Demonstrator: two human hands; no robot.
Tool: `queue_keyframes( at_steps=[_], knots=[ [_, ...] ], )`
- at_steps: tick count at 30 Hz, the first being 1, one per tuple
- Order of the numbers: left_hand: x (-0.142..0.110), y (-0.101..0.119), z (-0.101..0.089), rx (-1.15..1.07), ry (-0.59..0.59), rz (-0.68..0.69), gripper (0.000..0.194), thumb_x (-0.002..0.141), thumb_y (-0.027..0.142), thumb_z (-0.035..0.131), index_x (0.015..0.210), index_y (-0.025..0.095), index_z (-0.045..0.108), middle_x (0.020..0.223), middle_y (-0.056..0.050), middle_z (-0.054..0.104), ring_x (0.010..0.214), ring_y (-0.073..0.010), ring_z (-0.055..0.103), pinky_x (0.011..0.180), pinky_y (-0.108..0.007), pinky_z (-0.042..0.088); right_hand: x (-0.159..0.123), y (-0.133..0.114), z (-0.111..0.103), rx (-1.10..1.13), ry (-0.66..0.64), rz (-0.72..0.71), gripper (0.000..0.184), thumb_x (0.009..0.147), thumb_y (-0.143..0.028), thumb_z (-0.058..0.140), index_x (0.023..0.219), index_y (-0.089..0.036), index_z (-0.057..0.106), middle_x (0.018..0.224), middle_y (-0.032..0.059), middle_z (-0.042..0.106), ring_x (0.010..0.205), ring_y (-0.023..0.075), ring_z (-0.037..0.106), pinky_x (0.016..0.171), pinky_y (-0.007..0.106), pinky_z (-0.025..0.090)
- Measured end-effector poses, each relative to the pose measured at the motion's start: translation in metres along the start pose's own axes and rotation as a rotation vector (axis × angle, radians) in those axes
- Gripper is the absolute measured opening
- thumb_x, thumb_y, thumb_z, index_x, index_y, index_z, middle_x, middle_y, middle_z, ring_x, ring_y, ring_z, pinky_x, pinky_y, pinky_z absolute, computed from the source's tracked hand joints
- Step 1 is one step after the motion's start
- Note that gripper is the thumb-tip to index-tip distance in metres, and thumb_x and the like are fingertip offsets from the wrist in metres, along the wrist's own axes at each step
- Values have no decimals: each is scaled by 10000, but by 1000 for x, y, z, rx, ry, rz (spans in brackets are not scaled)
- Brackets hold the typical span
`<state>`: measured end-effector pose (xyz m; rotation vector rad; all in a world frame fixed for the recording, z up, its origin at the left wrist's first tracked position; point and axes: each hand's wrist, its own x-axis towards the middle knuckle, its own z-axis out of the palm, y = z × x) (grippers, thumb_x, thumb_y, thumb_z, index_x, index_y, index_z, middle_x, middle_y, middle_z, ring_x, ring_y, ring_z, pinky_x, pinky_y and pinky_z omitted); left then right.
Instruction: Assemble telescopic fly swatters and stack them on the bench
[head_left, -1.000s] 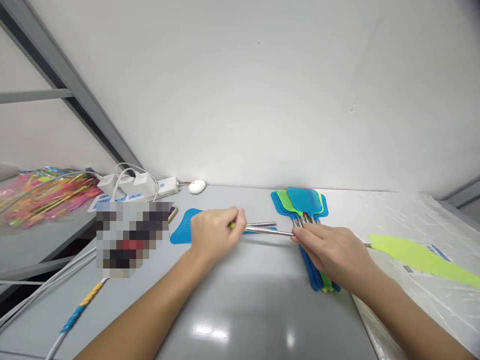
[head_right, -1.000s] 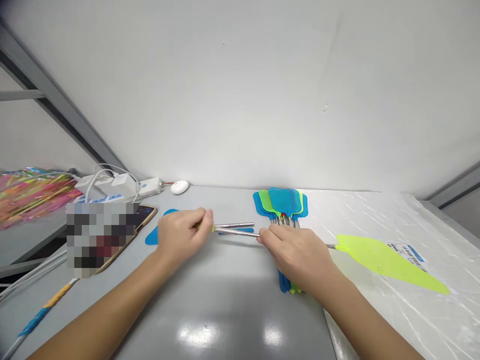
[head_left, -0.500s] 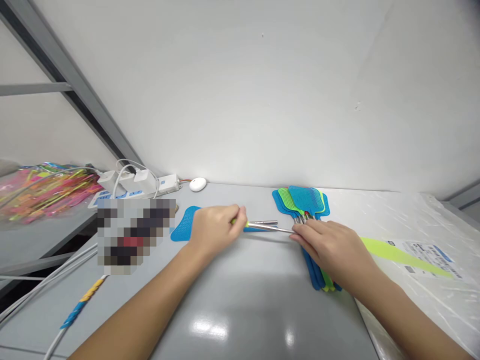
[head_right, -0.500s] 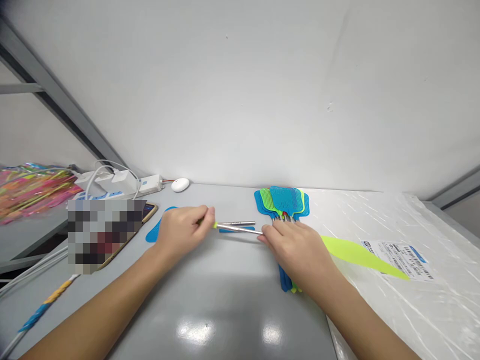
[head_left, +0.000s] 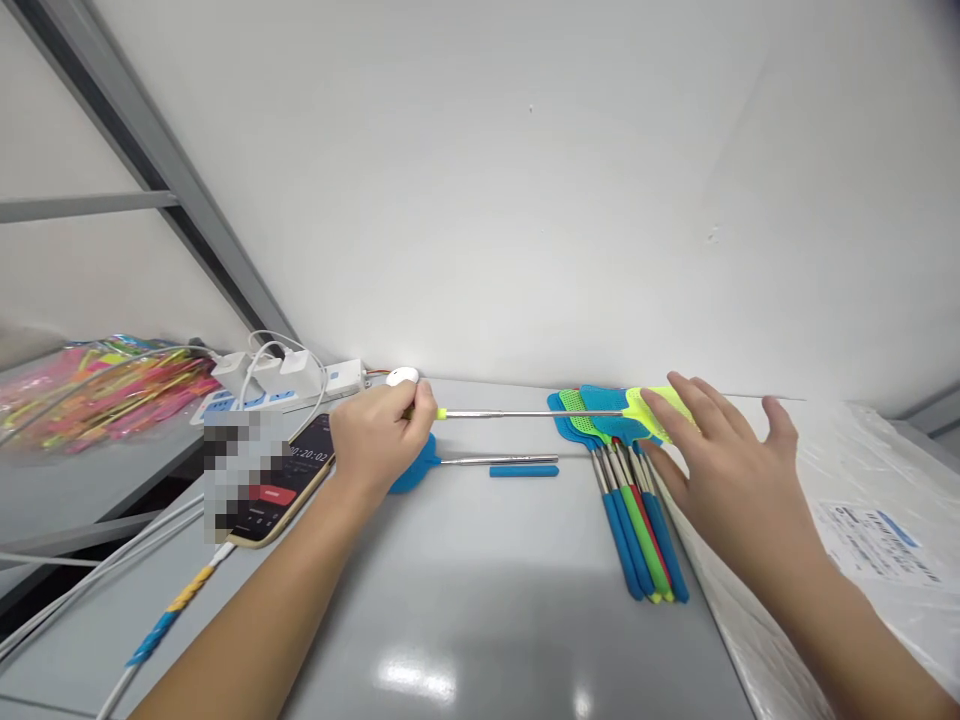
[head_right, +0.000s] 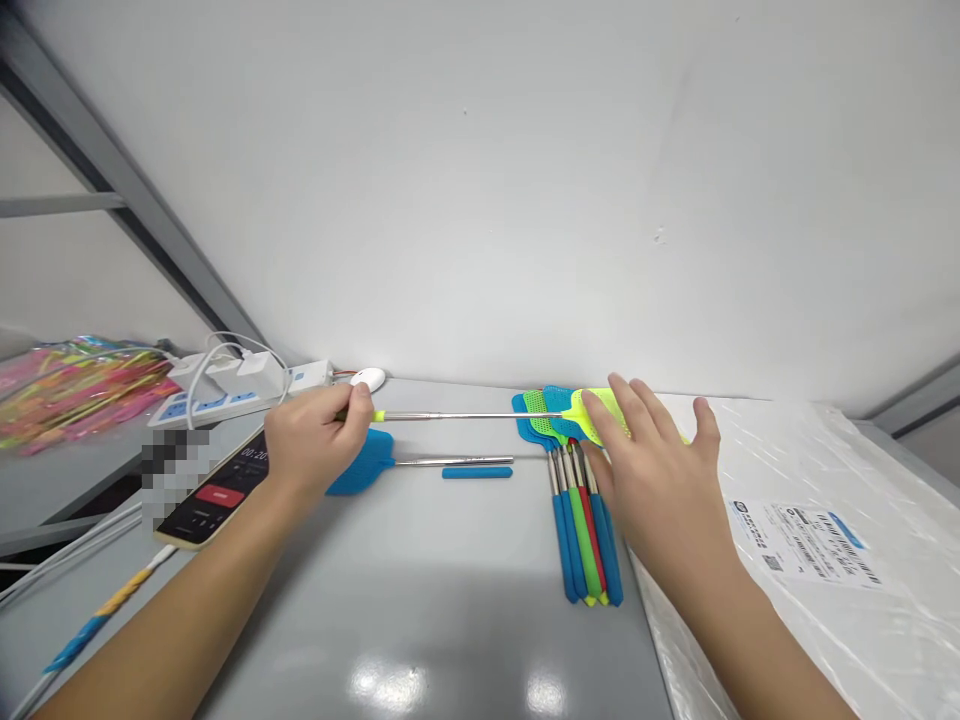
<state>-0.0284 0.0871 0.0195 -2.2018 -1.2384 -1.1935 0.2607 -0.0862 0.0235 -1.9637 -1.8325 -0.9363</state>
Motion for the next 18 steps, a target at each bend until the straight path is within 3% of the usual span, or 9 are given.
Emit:
queue_keyframes(
  at_steps=[2,5,7,10,13,18],
  knots=[
    [0,-1,0,-1,4,22,425,886,295,447,495,180,329,447,25,310,455,-101,294,502,-284,183,-3,13,10,5,-32,-12,433,926,-142,437,1353,-184,497,1418,136,510,1275,328,501,1073,634,257],
    [-2,3,1,10,11,51,428,881,293,463,481,174,367,435,25,329,449,-97,306,492,-276,178,-7,26,21,31,-41,-20,521,852,-15,421,1330,-188,537,1313,78,616,1201,277,579,995,482,449],
    [-6,9,1,38,27,42,430,880,294,477,478,170,390,421,28,342,437,-91,304,483,-271,164,-8,25,24,37,-3,-4,552,813,29,417,1292,-193,578,1250,54,661,1160,253,612,917,396,519],
    [-12,27,-1,60,-4,64,431,888,299,481,480,169,429,403,30,377,419,-86,311,480,-270,143,-10,8,25,47,52,-74,557,788,48,407,1264,-165,602,1218,64,677,1122,243,638,903,369,537],
    [-20,49,-6,39,-108,169,430,897,320,482,493,174,481,411,21,447,421,-88,354,487,-276,124,-14,-21,24,91,-4,-214,522,796,46,392,1222,-149,623,1190,69,691,1063,219,669,874,343,551],
    [-28,65,-7,41,-190,157,441,908,338,461,499,180,510,389,9,445,401,-93,326,497,-282,94,-20,-46,24,112,-43,-221,486,798,68,393,1163,-131,645,1136,70,716,980,205,698,783,316,563]
  ],
)
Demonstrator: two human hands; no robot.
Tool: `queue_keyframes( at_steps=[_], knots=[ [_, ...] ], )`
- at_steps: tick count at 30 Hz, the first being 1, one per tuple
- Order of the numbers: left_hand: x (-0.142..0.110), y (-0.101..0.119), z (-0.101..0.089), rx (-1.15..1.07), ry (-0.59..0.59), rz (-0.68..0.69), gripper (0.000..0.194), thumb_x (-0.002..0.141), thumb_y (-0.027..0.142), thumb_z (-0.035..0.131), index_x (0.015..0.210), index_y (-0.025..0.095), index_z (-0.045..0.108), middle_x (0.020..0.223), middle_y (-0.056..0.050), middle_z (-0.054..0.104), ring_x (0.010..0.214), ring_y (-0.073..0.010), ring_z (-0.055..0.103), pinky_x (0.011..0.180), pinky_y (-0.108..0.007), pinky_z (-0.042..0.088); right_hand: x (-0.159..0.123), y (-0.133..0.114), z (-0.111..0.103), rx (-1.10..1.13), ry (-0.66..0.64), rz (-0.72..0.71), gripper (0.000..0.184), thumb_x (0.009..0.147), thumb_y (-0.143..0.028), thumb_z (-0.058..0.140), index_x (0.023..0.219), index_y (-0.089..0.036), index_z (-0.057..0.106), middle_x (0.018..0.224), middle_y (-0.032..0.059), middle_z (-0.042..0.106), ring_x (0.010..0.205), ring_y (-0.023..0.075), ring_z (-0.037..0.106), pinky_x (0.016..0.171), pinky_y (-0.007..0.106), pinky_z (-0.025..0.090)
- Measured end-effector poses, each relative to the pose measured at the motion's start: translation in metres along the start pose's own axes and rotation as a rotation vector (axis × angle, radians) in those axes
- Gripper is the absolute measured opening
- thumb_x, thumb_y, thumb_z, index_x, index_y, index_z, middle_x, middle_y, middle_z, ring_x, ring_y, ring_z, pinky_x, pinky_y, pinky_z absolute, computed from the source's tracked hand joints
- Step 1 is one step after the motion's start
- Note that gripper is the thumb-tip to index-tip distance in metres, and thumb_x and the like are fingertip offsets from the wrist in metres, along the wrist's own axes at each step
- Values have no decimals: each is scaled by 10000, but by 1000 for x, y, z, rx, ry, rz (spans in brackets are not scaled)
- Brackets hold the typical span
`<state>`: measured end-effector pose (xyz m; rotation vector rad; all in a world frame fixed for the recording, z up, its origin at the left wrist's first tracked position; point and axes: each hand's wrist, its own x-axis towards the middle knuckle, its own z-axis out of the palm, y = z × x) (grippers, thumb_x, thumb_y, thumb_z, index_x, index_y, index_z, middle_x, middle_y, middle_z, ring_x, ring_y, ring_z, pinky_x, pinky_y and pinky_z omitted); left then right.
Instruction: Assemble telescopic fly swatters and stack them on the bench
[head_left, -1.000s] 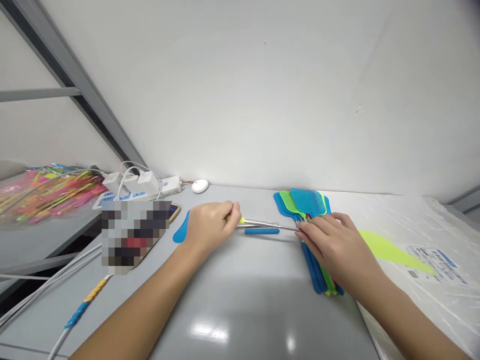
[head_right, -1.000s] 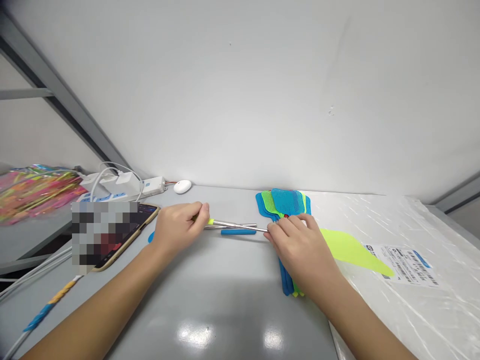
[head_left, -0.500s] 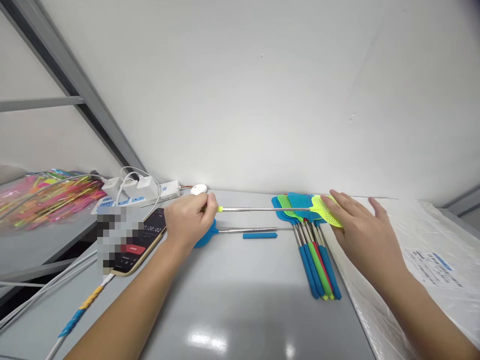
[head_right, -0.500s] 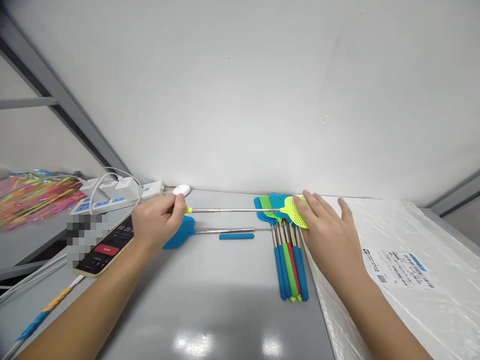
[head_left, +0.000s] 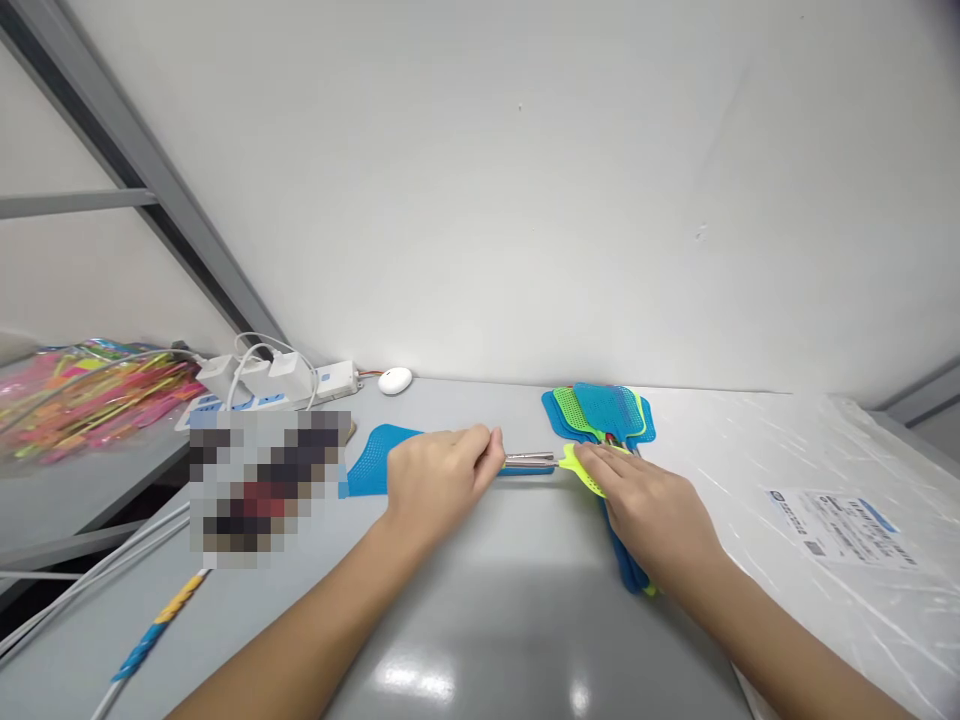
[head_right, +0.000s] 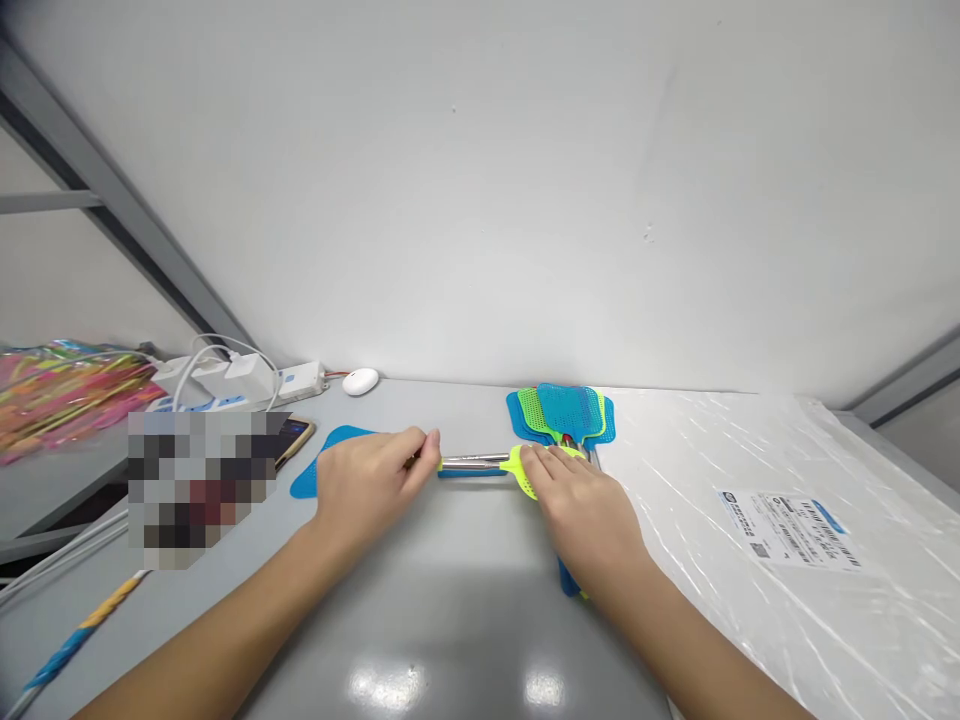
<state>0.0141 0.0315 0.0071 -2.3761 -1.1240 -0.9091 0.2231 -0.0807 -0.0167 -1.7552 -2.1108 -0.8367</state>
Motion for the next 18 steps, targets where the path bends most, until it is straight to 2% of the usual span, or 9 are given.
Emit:
queue_keyframes(
  at_steps=[5,9,12,15,18],
  knots=[
    [-2,0,3,-28,-26,-12,420,921,330,447,533,182,508,402,12,470,396,-94,318,497,-279,82,1,3,-4,-44,57,5,444,822,55,395,1130,-131,656,1092,63,732,973,206,698,803,313,541],
    [-2,2,2,-49,-135,-34,408,938,361,429,581,194,533,404,16,473,373,-94,288,504,-286,73,2,2,-6,-54,85,8,423,827,49,402,1108,-132,661,1061,67,740,961,203,697,812,311,529],
    [0,3,-2,-42,-174,-53,416,940,381,420,584,198,529,397,17,459,364,-98,277,510,-292,67,2,1,-6,-32,82,6,421,823,51,408,1107,-129,662,1055,68,742,952,203,699,805,315,530],
    [2,4,-6,-52,-182,-51,417,936,408,424,587,200,518,427,11,496,377,-108,336,506,-292,77,2,6,-4,8,73,-13,432,831,50,404,1132,-129,656,1090,63,732,974,205,694,824,324,528],
    [1,8,-9,-144,-256,-16,401,924,492,441,646,212,515,531,5,588,444,-128,452,499,-286,100,3,15,-5,33,105,4,451,857,34,399,1189,-157,638,1164,41,705,1071,219,658,890,348,504]
  ],
)
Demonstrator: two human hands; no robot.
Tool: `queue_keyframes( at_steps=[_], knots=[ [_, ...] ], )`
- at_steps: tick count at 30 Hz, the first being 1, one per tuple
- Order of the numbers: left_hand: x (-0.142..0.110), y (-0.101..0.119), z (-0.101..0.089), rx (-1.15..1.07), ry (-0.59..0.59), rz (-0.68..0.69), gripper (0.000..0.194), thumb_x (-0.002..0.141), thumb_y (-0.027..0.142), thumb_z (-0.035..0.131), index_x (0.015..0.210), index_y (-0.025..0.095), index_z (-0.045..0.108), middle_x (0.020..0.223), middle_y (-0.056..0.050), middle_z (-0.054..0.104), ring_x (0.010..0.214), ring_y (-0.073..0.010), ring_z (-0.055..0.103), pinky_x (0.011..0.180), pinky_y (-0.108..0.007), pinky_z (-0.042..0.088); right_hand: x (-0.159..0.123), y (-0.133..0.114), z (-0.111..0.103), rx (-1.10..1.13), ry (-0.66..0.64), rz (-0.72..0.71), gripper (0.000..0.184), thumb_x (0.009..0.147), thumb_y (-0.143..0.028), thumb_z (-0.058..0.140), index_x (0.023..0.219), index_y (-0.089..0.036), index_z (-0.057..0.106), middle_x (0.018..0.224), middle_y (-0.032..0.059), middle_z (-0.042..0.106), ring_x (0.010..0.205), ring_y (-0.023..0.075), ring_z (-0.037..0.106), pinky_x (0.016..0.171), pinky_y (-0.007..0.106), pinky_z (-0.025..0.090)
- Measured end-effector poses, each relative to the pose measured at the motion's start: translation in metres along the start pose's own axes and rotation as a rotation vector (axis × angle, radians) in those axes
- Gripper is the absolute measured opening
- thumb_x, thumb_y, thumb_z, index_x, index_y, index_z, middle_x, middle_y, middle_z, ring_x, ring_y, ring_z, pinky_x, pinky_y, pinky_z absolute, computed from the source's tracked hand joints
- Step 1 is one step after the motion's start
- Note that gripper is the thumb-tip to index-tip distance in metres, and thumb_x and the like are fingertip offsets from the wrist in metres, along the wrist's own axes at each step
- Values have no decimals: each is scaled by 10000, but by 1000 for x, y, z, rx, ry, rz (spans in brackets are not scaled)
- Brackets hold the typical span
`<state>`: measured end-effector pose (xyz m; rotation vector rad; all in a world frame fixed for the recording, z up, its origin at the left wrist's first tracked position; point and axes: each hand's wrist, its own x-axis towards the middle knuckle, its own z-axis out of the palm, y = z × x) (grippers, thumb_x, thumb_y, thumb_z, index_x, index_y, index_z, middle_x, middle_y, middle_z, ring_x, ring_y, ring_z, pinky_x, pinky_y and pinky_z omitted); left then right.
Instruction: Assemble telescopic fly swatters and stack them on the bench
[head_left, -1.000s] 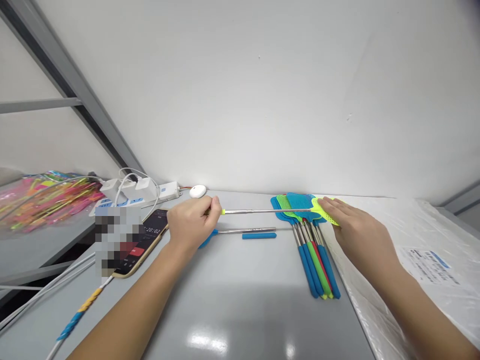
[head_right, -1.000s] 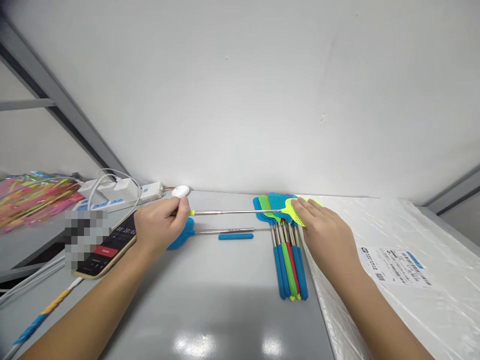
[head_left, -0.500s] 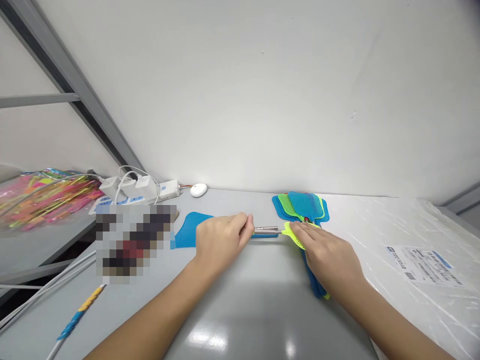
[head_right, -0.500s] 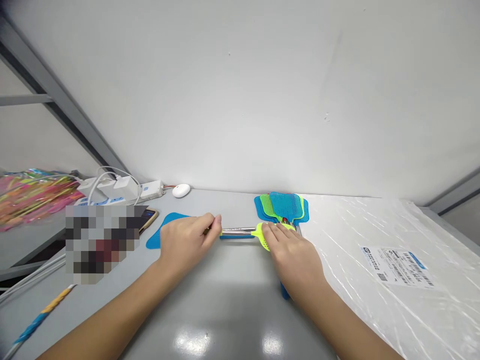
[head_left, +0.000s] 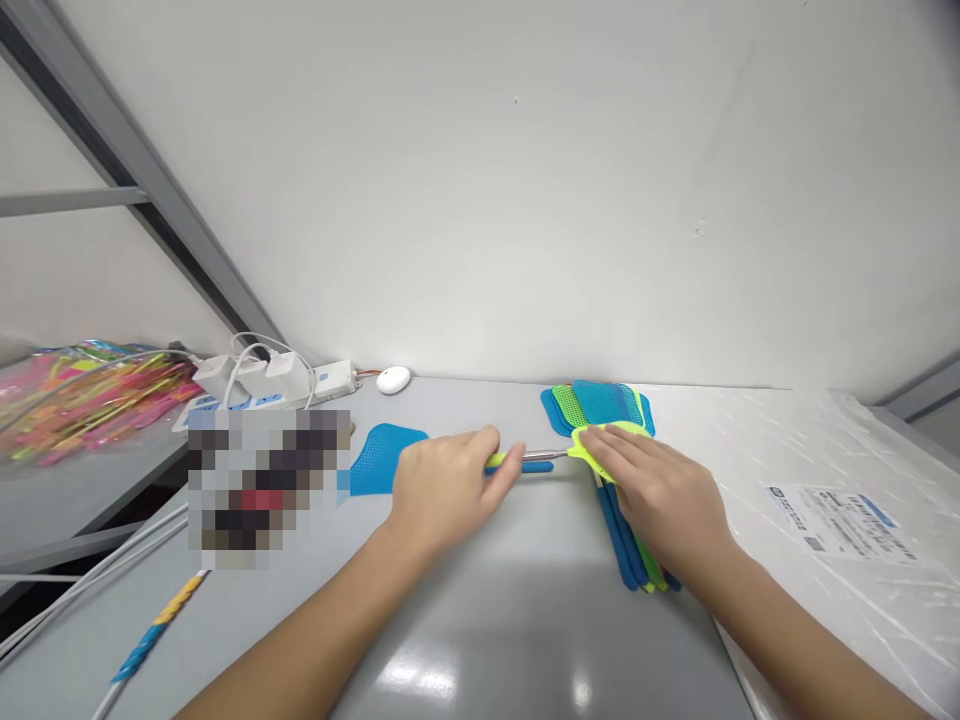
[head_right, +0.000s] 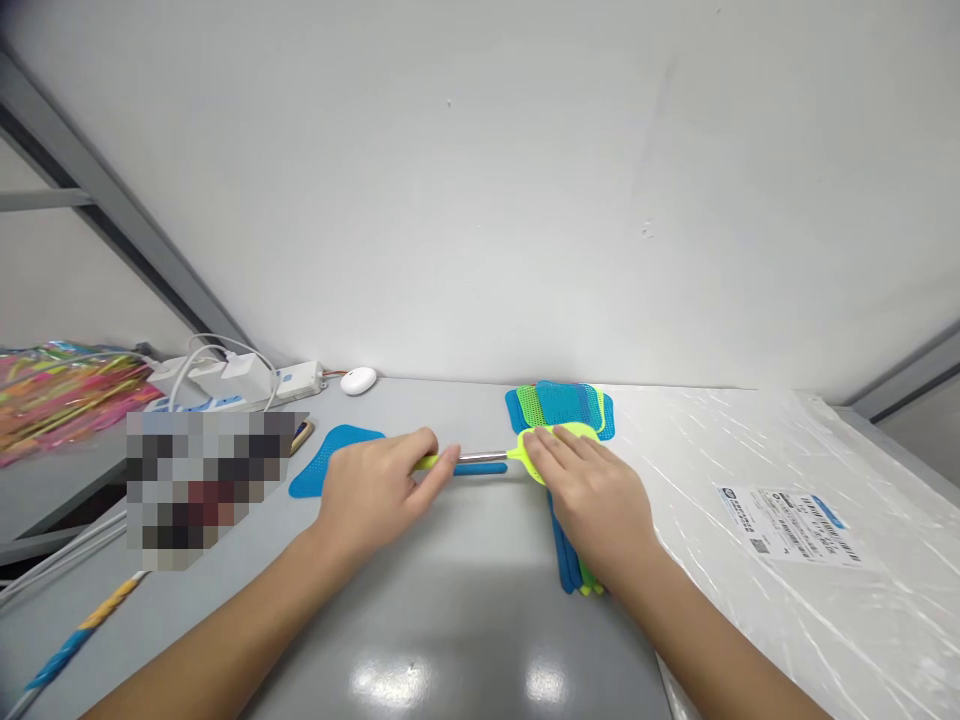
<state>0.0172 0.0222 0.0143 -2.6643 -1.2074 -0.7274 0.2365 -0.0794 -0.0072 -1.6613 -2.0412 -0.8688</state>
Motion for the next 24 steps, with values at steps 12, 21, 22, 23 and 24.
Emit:
queue_keyframes(
  at_steps=[12,21,22,23,24],
  knots=[
    [-5,21,3,-876,-532,-152,401,965,529,344,736,220,457,688,21,499,661,-144,471,583,-260,306,8,36,-11,25,87,-51,520,861,26,448,1282,-259,560,1281,6,644,1242,207,541,1054,424,309],
    [-12,40,11,-1720,-716,-532,336,911,527,499,829,201,484,784,20,429,643,-95,395,622,-237,403,7,56,9,154,146,581,532,960,-366,424,1468,-230,344,1533,164,323,1384,332,335,1051,594,277],
    [-10,43,11,-1757,-718,-575,325,902,519,522,840,202,486,815,15,442,658,-90,399,623,-226,397,6,57,14,237,123,586,508,967,-385,407,1449,-231,375,1514,156,359,1369,322,360,1054,581,286],
    [-8,47,10,-1782,-726,-599,318,894,514,541,854,203,488,841,13,453,662,-85,398,612,-213,381,5,58,19,331,111,598,478,969,-394,401,1415,-224,423,1479,149,413,1347,310,393,1054,557,303],
    [-5,51,10,-1794,-736,-601,314,890,511,553,866,204,491,844,15,458,649,-77,389,589,-200,355,4,58,22,422,111,611,445,968,-397,400,1366,-214,479,1425,142,479,1311,297,435,1047,524,332]
  ],
)
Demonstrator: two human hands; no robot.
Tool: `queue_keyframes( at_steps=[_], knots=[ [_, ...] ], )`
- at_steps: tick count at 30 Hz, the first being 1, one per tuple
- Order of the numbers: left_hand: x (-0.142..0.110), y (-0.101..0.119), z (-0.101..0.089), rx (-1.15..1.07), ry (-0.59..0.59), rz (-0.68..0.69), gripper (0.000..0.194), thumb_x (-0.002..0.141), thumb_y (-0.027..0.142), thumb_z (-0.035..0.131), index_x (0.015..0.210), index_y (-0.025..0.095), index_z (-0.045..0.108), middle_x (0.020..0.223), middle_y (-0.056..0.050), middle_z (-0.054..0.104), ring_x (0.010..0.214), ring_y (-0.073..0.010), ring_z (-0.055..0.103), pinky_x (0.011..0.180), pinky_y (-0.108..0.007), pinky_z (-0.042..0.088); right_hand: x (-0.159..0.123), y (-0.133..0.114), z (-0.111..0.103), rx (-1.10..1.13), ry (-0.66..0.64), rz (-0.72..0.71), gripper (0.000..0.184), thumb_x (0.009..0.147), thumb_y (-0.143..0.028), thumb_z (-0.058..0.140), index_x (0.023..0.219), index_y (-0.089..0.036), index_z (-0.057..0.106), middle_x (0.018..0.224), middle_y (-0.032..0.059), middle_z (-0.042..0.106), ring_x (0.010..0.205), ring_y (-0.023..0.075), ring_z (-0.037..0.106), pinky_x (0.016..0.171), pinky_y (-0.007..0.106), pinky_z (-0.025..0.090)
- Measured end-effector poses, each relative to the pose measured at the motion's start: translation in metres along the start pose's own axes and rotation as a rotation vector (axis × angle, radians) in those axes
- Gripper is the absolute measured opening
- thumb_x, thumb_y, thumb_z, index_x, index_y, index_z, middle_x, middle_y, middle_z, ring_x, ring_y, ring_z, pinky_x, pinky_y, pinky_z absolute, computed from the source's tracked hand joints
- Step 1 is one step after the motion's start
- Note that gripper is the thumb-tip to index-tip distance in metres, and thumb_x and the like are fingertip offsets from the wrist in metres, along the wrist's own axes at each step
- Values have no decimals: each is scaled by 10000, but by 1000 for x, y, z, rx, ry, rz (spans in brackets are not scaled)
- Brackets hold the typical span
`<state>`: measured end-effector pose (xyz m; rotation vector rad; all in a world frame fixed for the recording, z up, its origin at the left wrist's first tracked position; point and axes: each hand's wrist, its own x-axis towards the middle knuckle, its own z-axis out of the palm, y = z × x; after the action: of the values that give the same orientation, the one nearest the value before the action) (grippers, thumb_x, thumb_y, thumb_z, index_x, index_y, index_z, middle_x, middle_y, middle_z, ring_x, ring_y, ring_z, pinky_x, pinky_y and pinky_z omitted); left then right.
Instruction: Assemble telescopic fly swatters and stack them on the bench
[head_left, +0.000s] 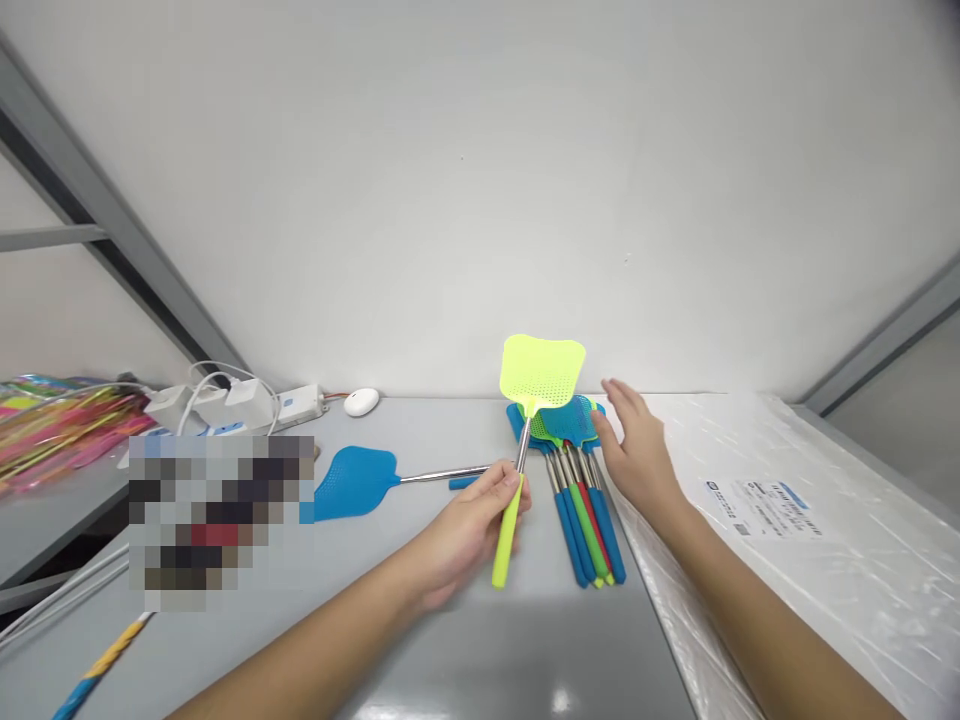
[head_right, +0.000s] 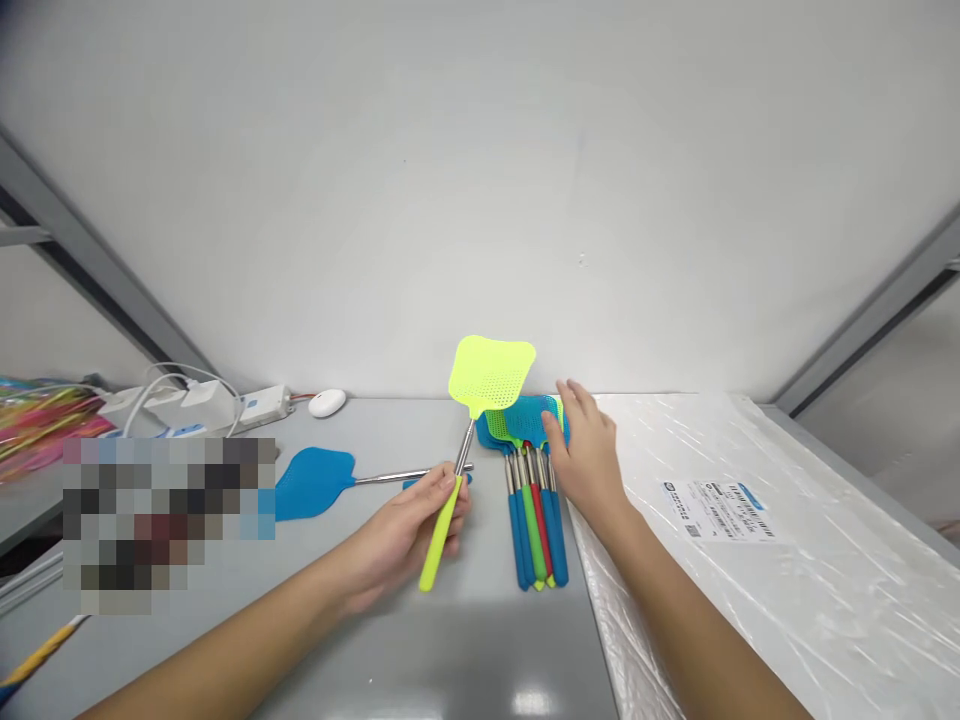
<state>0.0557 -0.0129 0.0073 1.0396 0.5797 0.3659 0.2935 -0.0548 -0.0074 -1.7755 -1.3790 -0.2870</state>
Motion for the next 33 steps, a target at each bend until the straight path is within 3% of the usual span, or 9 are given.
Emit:
queue_keyframes(
  at_steps=[5,8,13,21,33],
  knots=[
    [30,3,27,187,-28,40,362,874,533,554,789,187,488,614,72,350,502,-63,263,490,-218,186,0,2,0,193,19,76,330,984,-387,368,1112,-214,618,1125,84,660,1067,229,592,915,374,448],
    [52,-1,40,376,73,114,404,845,543,566,693,177,485,598,63,374,523,-78,294,511,-234,218,-1,4,0,227,15,129,346,991,-411,349,1064,-209,621,1045,73,679,974,217,618,833,345,462],
    [74,-14,49,650,210,306,387,869,486,530,635,179,506,664,31,426,656,-130,410,621,-261,324,-5,7,12,264,-98,173,326,958,-442,416,935,-211,644,916,53,688,836,213,621,741,333,442],
    [79,-33,54,866,287,482,358,947,386,441,648,191,429,882,-9,421,838,-158,484,811,-318,418,-7,3,16,425,-198,269,300,901,-449,508,1091,-222,554,621,-48,561,583,159,570,590,285,432],
    [84,-44,49,1019,289,568,258,974,331,402,751,201,419,937,-26,377,932,-180,445,897,-375,417,-9,6,20,470,-239,285,233,844,-296,522,1062,-225,565,612,-68,514,562,131,522,592,264,425]
  ],
)
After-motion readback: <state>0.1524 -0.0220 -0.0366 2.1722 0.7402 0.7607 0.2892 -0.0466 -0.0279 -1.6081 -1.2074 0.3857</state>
